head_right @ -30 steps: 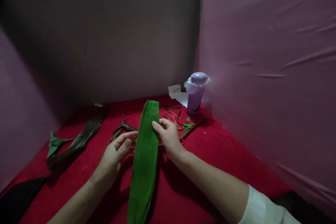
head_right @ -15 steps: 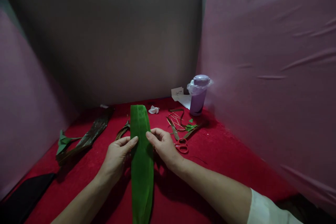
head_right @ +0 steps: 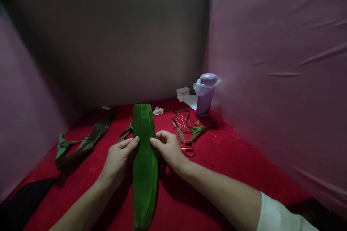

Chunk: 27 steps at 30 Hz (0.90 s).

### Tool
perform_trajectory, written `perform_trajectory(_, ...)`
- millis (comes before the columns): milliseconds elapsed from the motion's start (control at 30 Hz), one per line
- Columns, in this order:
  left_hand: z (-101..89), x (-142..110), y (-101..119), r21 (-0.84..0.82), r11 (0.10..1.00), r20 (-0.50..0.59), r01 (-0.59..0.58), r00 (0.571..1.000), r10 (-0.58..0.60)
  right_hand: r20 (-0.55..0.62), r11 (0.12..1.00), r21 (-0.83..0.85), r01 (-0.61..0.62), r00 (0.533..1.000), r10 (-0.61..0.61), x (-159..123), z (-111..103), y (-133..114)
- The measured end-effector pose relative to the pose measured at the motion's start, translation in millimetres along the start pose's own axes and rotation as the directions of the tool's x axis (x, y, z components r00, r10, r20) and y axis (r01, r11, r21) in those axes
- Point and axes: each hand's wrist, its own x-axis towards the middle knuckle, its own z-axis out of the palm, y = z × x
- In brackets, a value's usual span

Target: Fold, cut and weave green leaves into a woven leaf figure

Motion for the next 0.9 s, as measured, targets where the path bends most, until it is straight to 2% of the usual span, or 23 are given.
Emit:
perform_trajectory(167, -1.7, 2.4, 0.2, -0.020, 0.999, -0.029, -0.027, 0.999, 0.026, -0.027, 1.000, 0.001, -0.012, 1.000, 0.012, -0.6, 0.3, 1.9)
perform_trajectory(467, -10.3, 7.0, 10.7, -0.004, 0.993, -0.152, -0.118, 0.981, 0.116, -0.061, 0.999, -0.044, 0.008, 0.998, -0.011, 4.4, -4.4, 7.6)
perform_trajectory(700, -12.7, 11.5, 11.7, -0.059, 0.995, -0.141, -0.082, 0.987, 0.073, -0.106, 0.999, -0.041, 0.006, 0.994, -0.010, 10.2, -8.6, 5.9)
perform_trajectory(900, -12.8, 10.8, 14.7, -0.118, 0.993, -0.082, 0.012, 0.996, -0.022, -0.107, 0.999, -0.043, 0.009, 0.994, -0.014, 13.0, -11.3, 5.8)
